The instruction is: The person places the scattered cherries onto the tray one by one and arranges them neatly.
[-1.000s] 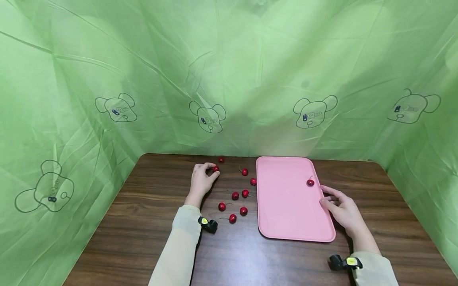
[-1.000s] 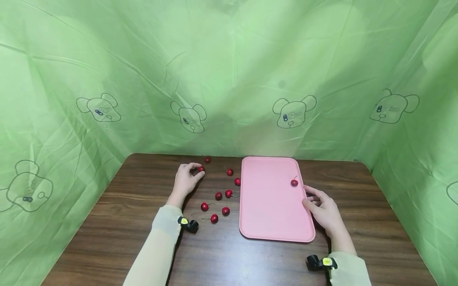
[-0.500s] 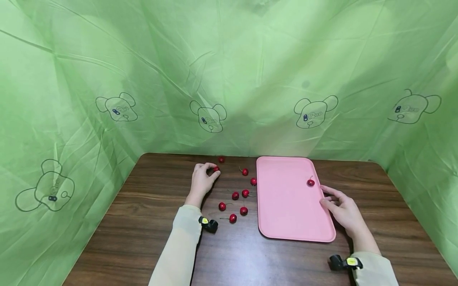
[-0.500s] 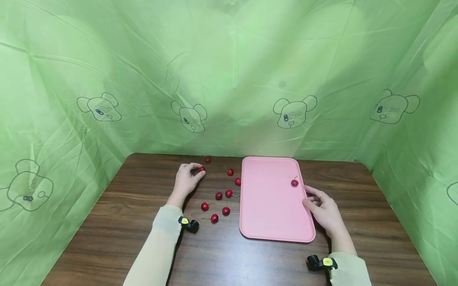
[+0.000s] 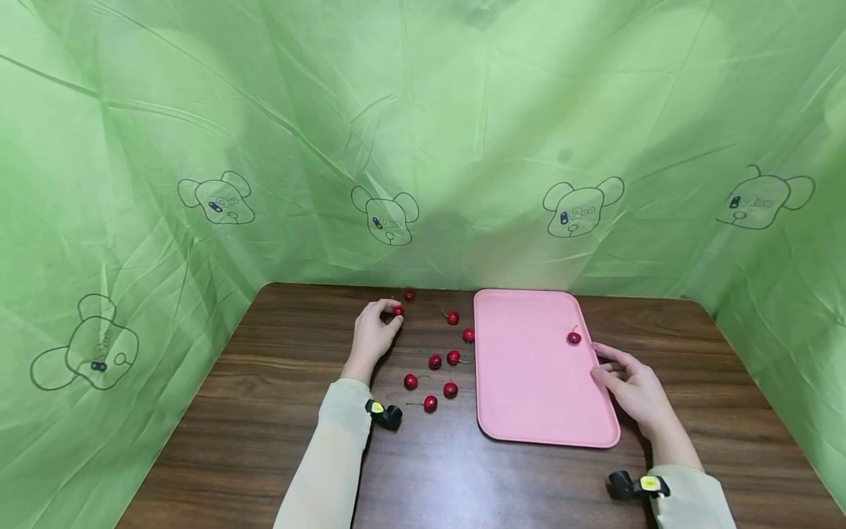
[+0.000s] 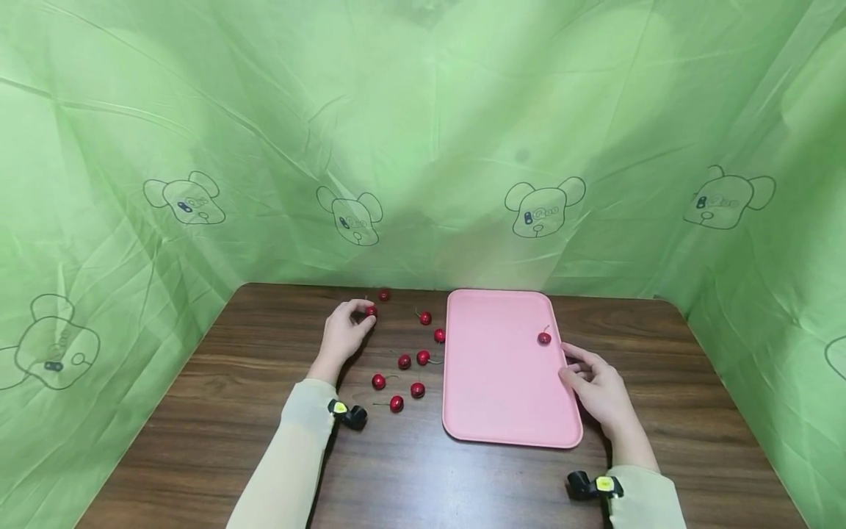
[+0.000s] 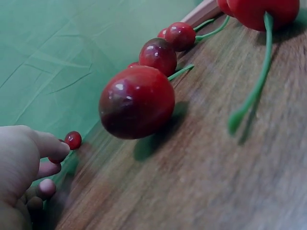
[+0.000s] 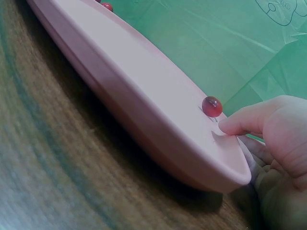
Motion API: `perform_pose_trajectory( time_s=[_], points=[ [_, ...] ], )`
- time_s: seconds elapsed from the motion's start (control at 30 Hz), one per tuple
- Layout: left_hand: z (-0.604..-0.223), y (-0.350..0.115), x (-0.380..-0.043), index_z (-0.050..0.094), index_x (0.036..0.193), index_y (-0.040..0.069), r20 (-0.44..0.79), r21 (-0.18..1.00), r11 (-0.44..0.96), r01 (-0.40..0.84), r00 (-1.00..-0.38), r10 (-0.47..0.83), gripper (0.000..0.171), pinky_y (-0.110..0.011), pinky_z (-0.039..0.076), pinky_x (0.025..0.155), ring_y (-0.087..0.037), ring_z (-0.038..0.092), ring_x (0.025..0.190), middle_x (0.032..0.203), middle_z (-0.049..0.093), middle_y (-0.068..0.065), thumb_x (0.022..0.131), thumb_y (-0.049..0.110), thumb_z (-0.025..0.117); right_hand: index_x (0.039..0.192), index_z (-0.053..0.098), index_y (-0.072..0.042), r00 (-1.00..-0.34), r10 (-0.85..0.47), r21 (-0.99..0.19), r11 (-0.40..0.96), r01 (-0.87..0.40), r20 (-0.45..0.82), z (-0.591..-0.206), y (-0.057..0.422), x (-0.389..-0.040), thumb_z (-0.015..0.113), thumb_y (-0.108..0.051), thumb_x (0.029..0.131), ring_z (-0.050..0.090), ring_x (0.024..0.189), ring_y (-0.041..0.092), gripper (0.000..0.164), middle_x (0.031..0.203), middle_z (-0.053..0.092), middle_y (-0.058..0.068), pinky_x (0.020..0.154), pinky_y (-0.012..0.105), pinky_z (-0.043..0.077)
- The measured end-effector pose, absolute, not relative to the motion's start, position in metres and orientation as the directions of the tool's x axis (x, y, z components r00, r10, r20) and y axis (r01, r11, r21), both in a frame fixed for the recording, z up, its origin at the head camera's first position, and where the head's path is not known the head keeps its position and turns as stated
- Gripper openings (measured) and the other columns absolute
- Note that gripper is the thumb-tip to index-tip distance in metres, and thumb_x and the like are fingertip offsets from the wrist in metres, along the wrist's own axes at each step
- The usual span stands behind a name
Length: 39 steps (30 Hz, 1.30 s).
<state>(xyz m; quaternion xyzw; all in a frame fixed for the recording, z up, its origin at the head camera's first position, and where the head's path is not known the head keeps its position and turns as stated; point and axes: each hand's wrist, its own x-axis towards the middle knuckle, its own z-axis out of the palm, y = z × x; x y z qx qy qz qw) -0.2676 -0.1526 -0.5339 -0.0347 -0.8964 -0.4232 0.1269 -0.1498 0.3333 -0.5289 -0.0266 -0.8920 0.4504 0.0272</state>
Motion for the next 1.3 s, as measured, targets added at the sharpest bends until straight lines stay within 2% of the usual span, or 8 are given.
perform_pose_trajectory(
  time_s=[0.17,0.53,0.73,1.03,1.3],
  points=[
    [-0.535,-0.153,-0.268,0.078,0.124,0.011,0.254,0.760,0.629,0.163,-0.966,-0.057,0.026,-0.039,0.052,0.080,-0.023,0.062,0.083,0.114,0.072,-0.011,0.098,0.009,0.080,0.153,0.061,-0.002,-0.997,0.071,-0.806,0.592,0.020,0.027,-0.530,0.334,-0.150,0.073,-0.018,0.106,0.064,0.091,0.002,0.051,0.118,0.073,0.021,0.073,0.021,0.054],
    [-0.535,-0.153,-0.270,0.076,0.114,0.012,0.248,0.784,0.603,0.150,-0.965,-0.082,0.022,-0.036,0.052,0.075,-0.020,0.064,0.077,0.102,0.075,-0.006,0.094,0.010,0.084,0.154,0.061,-0.004,-0.997,0.070,-0.806,0.592,0.022,0.024,-0.529,0.334,-0.150,0.073,-0.018,0.106,0.065,0.092,0.003,0.051,0.119,0.073,0.022,0.073,0.022,0.054],
    [-0.533,-0.152,-0.268,0.077,0.114,0.013,0.233,0.792,0.596,0.136,-0.969,-0.089,0.022,-0.035,0.051,0.073,-0.019,0.063,0.076,0.102,0.075,-0.006,0.094,0.011,0.084,0.154,0.060,-0.003,-0.997,0.071,-0.812,0.583,0.030,0.015,-0.528,0.333,-0.148,0.072,-0.018,0.106,0.064,0.092,0.004,0.052,0.120,0.072,0.022,0.072,0.023,0.054],
    [-0.521,-0.148,-0.266,0.077,0.116,0.015,0.253,0.819,0.548,0.172,-0.964,-0.076,0.023,-0.032,0.049,0.069,-0.017,0.060,0.073,0.104,0.076,-0.004,0.094,0.011,0.083,0.155,0.059,-0.003,-0.998,0.069,-0.811,0.584,0.037,0.005,-0.527,0.333,-0.150,0.072,-0.020,0.107,0.064,0.093,0.006,0.052,0.120,0.072,0.022,0.074,0.024,0.055],
    [-0.504,-0.129,-0.262,0.079,0.116,0.015,0.285,0.822,0.516,0.242,-0.959,-0.004,0.024,-0.032,0.050,0.073,-0.016,0.060,0.077,0.101,0.077,-0.002,0.093,0.011,0.085,0.156,0.059,-0.005,-0.998,0.066,-0.810,0.584,0.055,-0.020,-0.528,0.335,-0.148,0.071,-0.022,0.107,0.064,0.095,0.010,0.053,0.122,0.071,0.021,0.075,0.024,0.054]
  ],
)
